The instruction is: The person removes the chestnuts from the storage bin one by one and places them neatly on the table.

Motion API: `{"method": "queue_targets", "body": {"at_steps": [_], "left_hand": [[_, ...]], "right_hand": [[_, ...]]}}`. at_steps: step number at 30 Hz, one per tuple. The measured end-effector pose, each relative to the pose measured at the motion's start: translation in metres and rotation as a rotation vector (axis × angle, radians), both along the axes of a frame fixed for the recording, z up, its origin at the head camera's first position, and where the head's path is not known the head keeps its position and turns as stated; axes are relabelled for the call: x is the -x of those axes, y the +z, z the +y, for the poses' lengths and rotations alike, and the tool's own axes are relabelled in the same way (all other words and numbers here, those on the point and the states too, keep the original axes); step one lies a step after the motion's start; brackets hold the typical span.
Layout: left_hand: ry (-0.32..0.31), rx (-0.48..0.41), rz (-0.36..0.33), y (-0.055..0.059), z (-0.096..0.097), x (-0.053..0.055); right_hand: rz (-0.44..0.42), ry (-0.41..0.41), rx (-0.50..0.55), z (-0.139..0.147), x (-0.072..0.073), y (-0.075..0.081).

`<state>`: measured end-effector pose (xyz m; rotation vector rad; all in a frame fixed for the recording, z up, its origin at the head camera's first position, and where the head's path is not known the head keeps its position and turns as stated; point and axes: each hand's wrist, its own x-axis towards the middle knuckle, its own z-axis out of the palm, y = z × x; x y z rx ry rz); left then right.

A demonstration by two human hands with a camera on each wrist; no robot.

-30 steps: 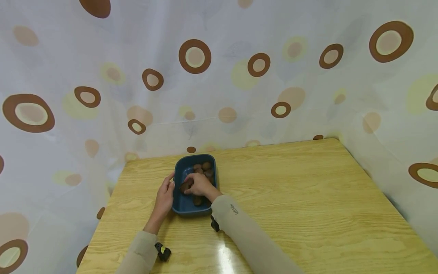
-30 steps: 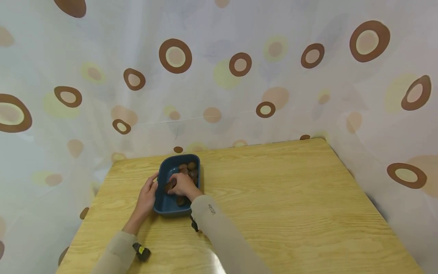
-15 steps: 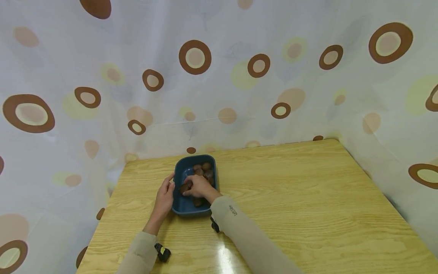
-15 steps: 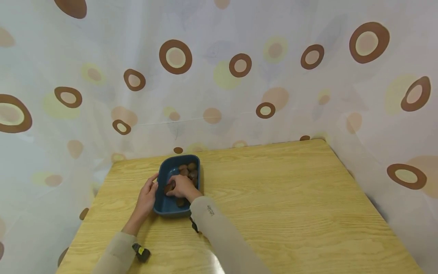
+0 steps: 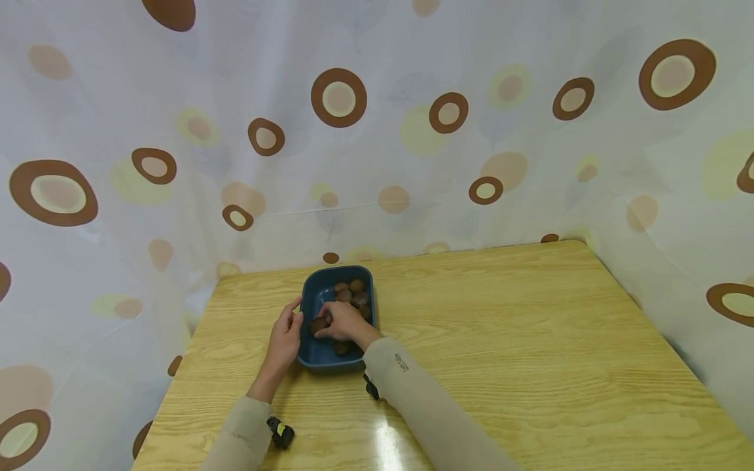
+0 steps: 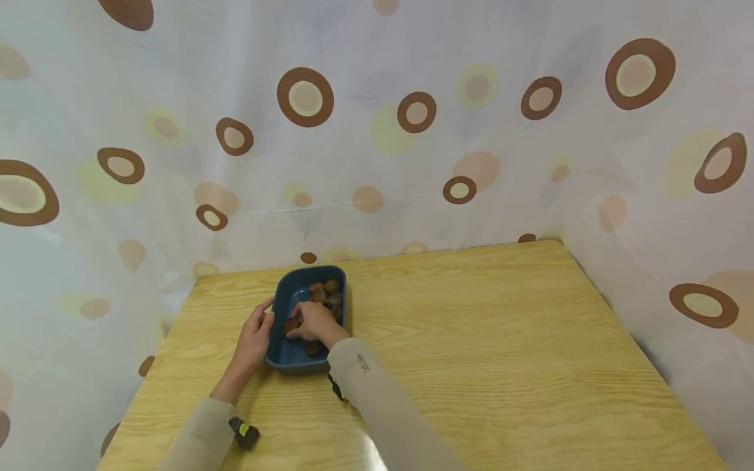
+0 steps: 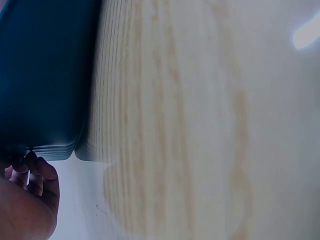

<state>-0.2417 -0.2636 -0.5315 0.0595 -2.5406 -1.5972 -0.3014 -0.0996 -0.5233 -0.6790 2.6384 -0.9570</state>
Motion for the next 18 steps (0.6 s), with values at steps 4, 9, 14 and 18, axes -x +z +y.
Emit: {"method": "queue_targets", "body": {"at_steps": [4,9,14,18], "left_hand": [[0.007,0.011,0.002,0.0001,0.0007,0.0003],[0.016,0.017,0.000,0.0002,0.0016,0.0002],[0.028,0.015,0.012,0.0011,0.0028,0.0000],[0.032,0.015,0.024,0.0002,0.0032,0.0005]], "right_hand": [[0.012,-0.003,0.014,0.0015,-0.0007,0.0008],[0.030,-0.017,0.055,0.0029,-0.0004,0.0022],[0.061,-0.042,0.082,0.0047,0.0020,0.0038],[0.074,-0.074,0.096,0.0070,0.0041,0.0056]]}}
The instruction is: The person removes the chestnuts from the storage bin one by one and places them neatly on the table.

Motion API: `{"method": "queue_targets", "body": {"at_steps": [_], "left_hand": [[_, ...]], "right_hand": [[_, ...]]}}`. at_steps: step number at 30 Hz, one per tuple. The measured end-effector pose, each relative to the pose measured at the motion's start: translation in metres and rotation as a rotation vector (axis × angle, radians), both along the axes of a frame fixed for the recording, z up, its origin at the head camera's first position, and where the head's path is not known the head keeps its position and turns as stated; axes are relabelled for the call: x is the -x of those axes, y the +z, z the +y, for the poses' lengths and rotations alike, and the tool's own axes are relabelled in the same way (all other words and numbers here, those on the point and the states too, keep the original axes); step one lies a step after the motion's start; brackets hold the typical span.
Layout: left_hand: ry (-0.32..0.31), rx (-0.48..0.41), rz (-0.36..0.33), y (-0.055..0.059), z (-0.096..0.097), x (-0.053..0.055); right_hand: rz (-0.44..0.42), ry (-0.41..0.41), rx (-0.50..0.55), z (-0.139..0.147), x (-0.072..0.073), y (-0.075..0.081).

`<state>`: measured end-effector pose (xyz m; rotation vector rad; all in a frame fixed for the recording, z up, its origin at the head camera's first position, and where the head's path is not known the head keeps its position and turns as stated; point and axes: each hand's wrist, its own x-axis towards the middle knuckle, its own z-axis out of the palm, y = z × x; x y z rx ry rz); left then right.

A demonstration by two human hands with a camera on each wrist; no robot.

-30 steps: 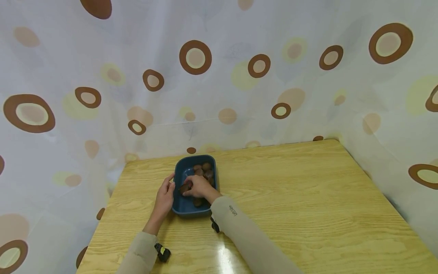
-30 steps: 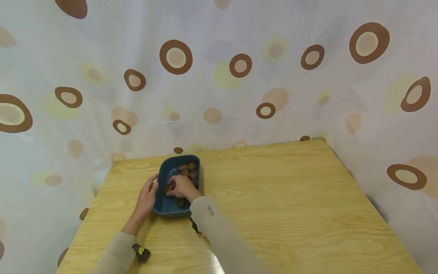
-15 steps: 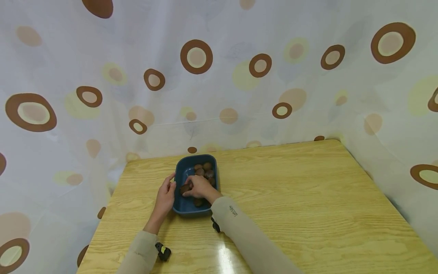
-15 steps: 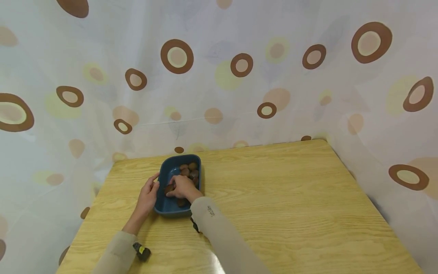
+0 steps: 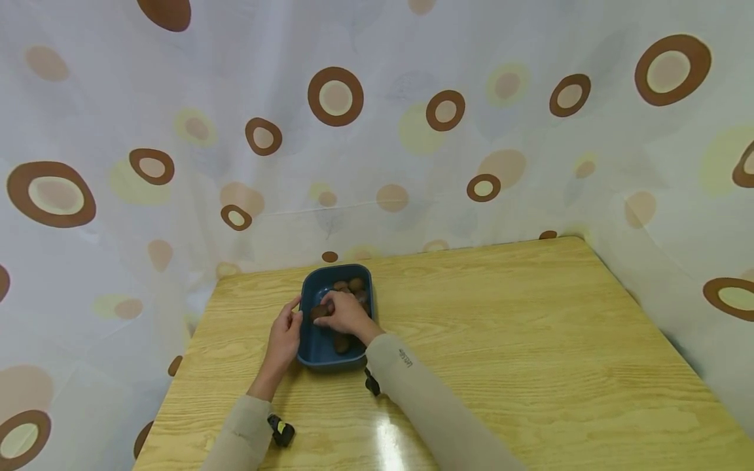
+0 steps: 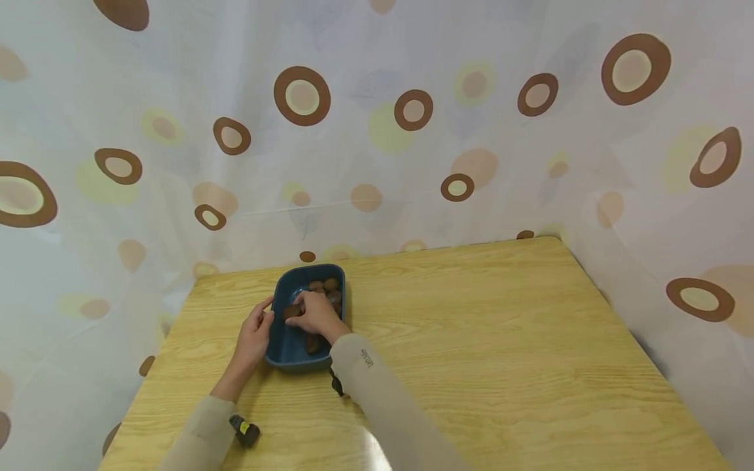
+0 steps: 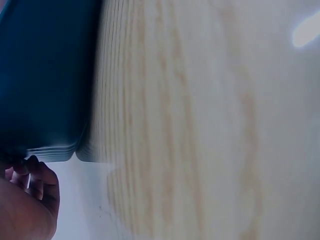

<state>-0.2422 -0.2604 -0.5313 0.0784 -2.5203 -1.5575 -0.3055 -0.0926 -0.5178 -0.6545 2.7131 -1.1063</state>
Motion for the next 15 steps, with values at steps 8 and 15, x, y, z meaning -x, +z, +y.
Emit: {"method": "queue_targets", "body": {"at_steps": [8,15], "left_hand": [[0.010,-0.002,-0.015,0.001,-0.001,0.001],[0.003,0.003,-0.011,0.000,0.000,0.001]], "right_hand": [[0.009,-0.007,0.053,0.014,0.005,0.016],[-0.014,-0.008,0.123,0.036,0.011,0.033]]}}
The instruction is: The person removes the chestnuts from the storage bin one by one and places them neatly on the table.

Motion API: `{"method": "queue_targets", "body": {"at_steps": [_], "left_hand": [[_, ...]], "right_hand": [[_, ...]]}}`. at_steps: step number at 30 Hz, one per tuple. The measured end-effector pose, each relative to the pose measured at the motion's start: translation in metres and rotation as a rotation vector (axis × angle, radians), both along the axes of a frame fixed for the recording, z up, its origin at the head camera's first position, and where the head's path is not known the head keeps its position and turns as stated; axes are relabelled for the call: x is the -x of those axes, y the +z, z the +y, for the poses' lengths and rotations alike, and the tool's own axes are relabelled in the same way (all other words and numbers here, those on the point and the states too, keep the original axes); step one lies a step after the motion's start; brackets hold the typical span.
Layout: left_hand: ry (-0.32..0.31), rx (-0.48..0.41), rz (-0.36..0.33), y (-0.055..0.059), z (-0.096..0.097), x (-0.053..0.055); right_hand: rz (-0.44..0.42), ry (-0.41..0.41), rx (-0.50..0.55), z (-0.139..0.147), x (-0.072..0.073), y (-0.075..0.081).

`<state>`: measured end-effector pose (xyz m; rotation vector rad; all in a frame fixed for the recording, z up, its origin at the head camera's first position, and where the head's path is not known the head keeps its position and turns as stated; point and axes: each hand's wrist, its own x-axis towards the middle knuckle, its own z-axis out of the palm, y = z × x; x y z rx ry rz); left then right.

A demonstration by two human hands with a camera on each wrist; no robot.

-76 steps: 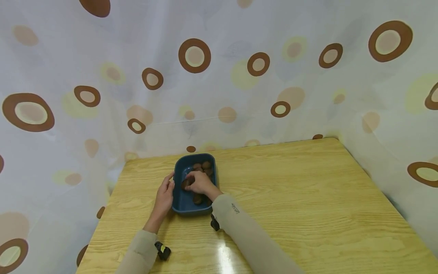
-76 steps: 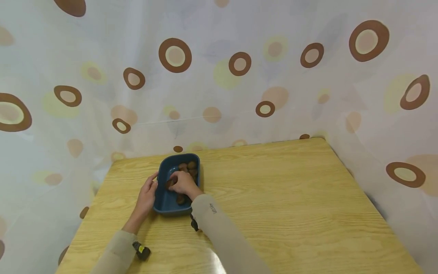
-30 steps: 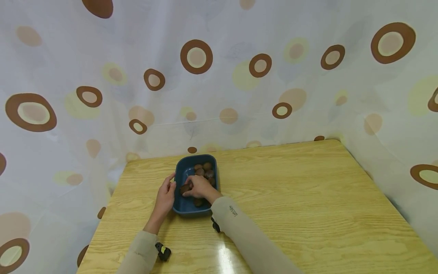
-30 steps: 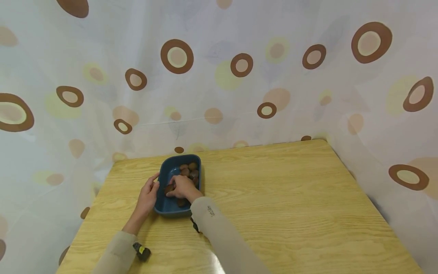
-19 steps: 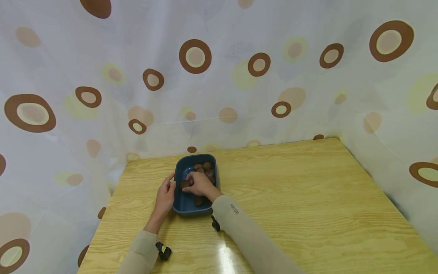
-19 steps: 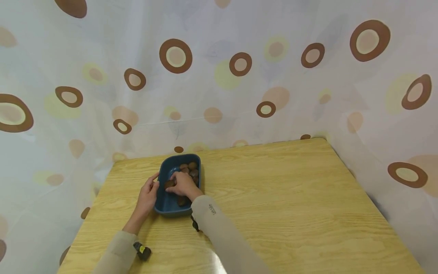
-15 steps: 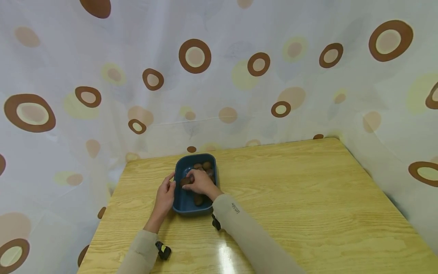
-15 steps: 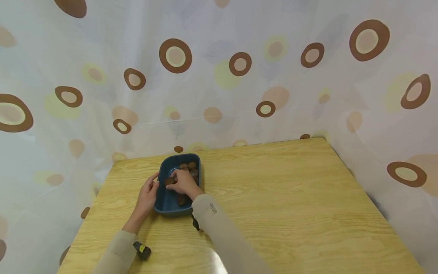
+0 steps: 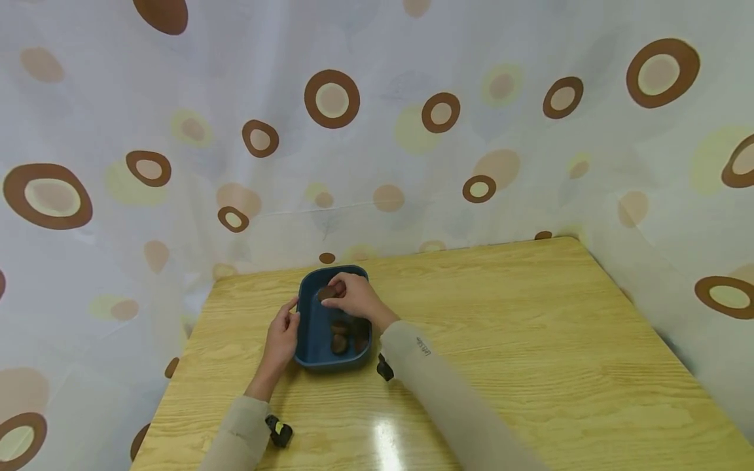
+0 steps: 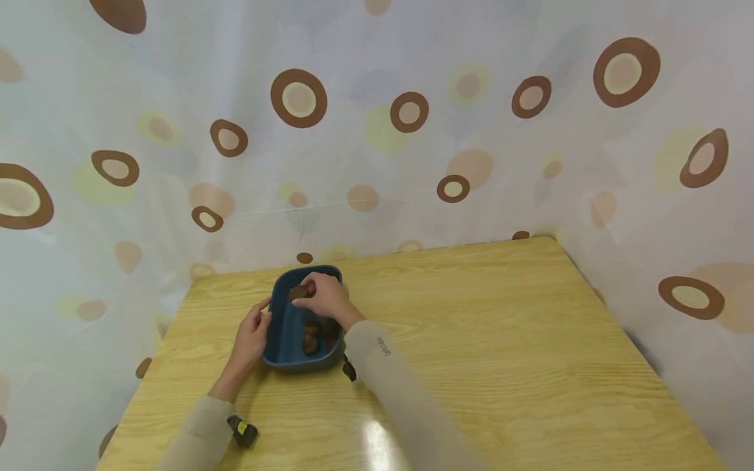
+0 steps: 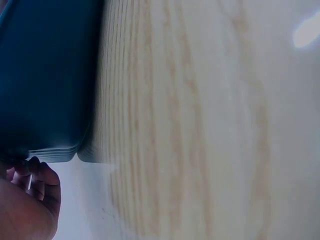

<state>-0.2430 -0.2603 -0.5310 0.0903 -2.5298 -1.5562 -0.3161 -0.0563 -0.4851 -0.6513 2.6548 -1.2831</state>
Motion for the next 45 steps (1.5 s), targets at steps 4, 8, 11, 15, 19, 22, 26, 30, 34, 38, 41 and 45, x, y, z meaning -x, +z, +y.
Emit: {"method": "queue_targets", "body": {"at_steps": [4,8,11,15,19,22,26,30,34,38,41,45], "left_hand": [[0.005,-0.004,-0.006,-0.002,-0.001,-0.001],[0.004,-0.002,-0.007,-0.002,-0.002,-0.002],[0.000,-0.006,-0.008,-0.002,-0.003,-0.003],[0.001,-0.012,-0.013,-0.002,-0.003,-0.004],[0.003,-0.004,-0.015,-0.002,-0.003,-0.004],[0.004,0.003,-0.015,-0.002,-0.002,-0.004],[0.004,0.005,-0.013,-0.002,-0.002,-0.003],[0.004,0.005,-0.010,-0.003,-0.002,-0.002],[-0.003,0.009,-0.007,-0.003,-0.002,-0.003],[-0.011,0.011,-0.011,-0.004,-0.002,-0.003],[-0.015,0.010,-0.015,-0.004,-0.003,-0.002],[-0.020,0.005,-0.006,-0.004,-0.003,-0.001]], "right_hand": [[-0.011,-0.007,0.039,0.014,0.005,0.006],[-0.016,-0.038,0.067,0.030,0.011,0.005],[-0.028,-0.061,0.094,0.041,0.016,0.003],[-0.031,-0.081,0.110,0.056,0.022,0.002],[-0.032,-0.103,0.105,0.071,0.027,0.001],[-0.033,-0.122,0.107,0.082,0.030,-0.001],[-0.030,-0.146,0.108,0.093,0.033,-0.003],[-0.046,-0.170,0.116,0.102,0.035,-0.006],[-0.056,-0.188,0.109,0.110,0.035,-0.009],[-0.063,-0.201,0.085,0.115,0.036,-0.014],[-0.076,-0.212,0.073,0.118,0.036,-0.020],[-0.099,-0.219,0.063,0.121,0.036,-0.024]]}}
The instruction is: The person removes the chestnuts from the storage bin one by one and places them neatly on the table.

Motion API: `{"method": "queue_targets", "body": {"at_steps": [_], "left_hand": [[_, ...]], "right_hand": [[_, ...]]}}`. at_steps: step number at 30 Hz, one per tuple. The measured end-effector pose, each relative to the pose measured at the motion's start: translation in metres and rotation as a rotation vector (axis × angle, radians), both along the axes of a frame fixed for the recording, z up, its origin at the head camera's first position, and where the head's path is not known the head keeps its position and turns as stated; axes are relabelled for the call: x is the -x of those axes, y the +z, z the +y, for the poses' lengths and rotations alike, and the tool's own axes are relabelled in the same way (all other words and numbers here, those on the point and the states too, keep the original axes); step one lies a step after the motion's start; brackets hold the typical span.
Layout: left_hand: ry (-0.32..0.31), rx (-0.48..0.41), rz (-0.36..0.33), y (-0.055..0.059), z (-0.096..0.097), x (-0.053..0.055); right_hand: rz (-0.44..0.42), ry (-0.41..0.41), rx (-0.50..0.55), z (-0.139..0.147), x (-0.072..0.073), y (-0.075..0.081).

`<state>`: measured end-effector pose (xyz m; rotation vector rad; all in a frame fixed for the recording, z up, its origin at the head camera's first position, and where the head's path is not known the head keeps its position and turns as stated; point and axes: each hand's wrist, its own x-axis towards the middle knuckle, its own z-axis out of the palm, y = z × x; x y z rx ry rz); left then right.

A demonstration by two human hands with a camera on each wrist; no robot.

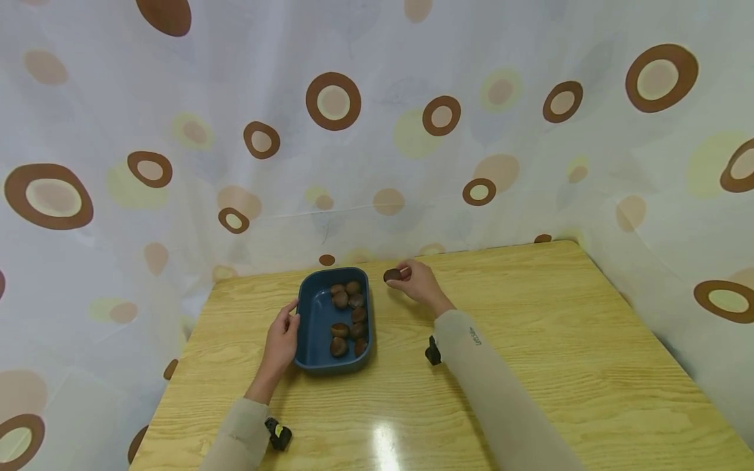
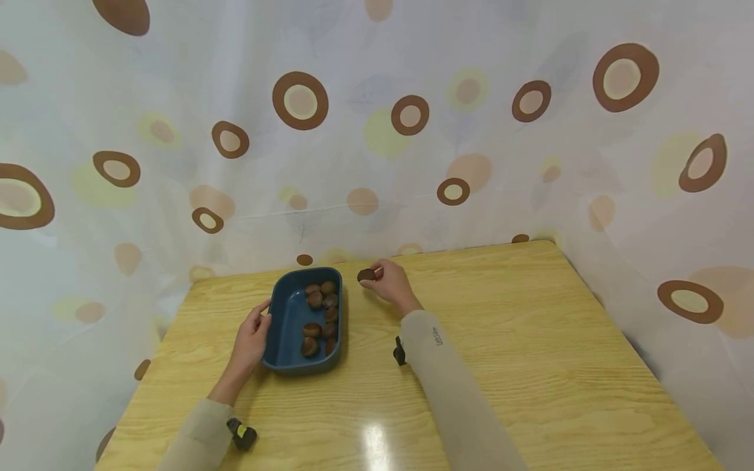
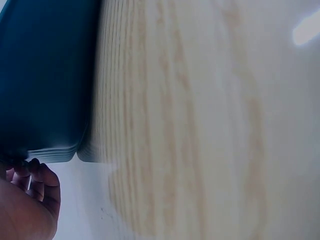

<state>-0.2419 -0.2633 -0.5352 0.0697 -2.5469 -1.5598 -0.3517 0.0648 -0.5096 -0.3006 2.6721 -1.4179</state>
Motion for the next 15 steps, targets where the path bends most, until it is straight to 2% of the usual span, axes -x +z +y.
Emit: {"method": "queue_targets", "body": {"at_steps": [9,15], "left_hand": [[0.006,0.005,-0.003,0.001,0.000,0.000],[0.009,0.012,-0.006,0.003,0.002,-0.001]], "right_hand": [[-0.029,-0.031,-0.031,0.001,-0.001,-0.011],[-0.121,-0.055,0.060,0.002,-0.007,-0.018]]}}
